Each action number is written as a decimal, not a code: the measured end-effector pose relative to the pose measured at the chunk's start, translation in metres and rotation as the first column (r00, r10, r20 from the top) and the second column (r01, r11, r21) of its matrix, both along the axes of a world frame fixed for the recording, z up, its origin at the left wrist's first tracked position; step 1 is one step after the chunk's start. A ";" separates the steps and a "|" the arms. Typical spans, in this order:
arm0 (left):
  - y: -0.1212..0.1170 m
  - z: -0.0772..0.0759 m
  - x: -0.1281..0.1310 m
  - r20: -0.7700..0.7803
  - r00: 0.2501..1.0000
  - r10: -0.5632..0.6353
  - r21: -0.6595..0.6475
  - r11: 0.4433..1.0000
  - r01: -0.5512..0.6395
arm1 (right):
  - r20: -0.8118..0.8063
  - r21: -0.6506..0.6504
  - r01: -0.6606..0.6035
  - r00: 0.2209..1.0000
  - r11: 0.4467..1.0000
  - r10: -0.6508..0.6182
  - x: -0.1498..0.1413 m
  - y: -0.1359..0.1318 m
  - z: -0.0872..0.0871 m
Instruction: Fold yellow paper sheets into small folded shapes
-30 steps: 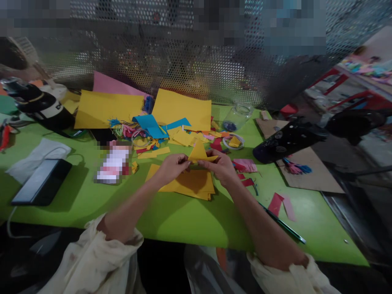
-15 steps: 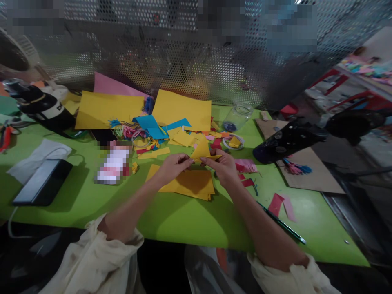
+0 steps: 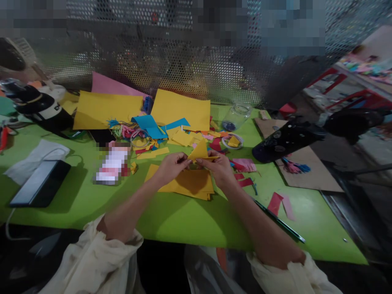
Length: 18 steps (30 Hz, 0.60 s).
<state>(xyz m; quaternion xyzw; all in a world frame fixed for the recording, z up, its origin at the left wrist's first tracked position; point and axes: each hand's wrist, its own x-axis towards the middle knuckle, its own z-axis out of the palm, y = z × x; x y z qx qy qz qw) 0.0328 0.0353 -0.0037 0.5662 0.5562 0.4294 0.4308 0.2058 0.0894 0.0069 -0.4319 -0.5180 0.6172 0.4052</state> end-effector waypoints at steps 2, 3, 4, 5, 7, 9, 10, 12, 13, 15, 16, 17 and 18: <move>0.001 0.001 -0.003 -0.005 1.000 0.021 0.000 1.000 -0.021 | 0.015 0.039 0.012 1.000 0.999 -0.013 0.005 0.005 0.001; 0.001 0.001 -0.004 -0.001 1.000 0.030 0.003 1.000 -0.030 | 0.020 0.057 0.016 1.000 0.998 -0.017 0.008 0.008 0.002; 0.002 0.001 -0.006 0.004 0.999 0.034 0.004 0.999 -0.034 | 0.024 0.073 0.017 1.000 0.997 -0.019 0.011 0.011 0.002; 0.003 0.001 -0.007 0.010 0.999 0.034 0.004 0.999 -0.034 | 0.029 0.088 0.012 0.999 0.996 -0.014 0.013 0.013 0.003; 0.004 -0.001 -0.010 0.014 1.000 0.026 -0.007 1.000 -0.026 | 0.047 0.122 -0.009 0.999 0.992 0.003 0.017 0.016 0.005; 0.004 -0.003 -0.011 0.003 1.000 0.004 -0.017 1.000 -0.004 | 0.072 0.167 -0.040 0.997 0.985 0.029 0.019 0.017 0.007; 0.004 -0.004 -0.011 -0.013 1.000 -0.012 -0.017 1.000 0.012 | 0.085 0.184 -0.061 0.995 0.981 0.046 0.019 0.016 0.009; 0.003 -0.006 -0.010 -0.060 0.997 -0.055 -0.012 0.998 0.054 | 0.113 0.173 -0.128 0.988 0.977 0.110 0.018 0.014 0.010; 0.003 -0.006 -0.009 -0.083 0.994 -0.076 -0.009 0.997 0.076 | 0.129 0.146 -0.167 0.980 0.975 0.149 0.017 0.013 0.010; 0.002 -0.005 -0.008 -0.106 0.989 -0.107 -0.012 0.994 0.106 | 0.157 0.083 -0.216 0.967 0.973 0.201 0.016 0.011 0.009; 0.001 -0.004 -0.008 -0.100 0.988 -0.116 -0.018 0.993 0.115 | 0.161 0.061 -0.217 0.965 0.974 0.204 0.016 0.011 0.008; 0.001 -0.003 -0.008 -0.088 0.989 -0.120 -0.023 0.993 0.118 | 0.157 0.050 -0.202 0.969 0.978 0.192 0.015 0.011 0.008; 0.001 -0.001 -0.008 -0.075 0.990 -0.117 -0.025 0.993 0.115 | 0.142 0.047 -0.179 0.975 0.983 0.171 0.015 0.011 0.008</move>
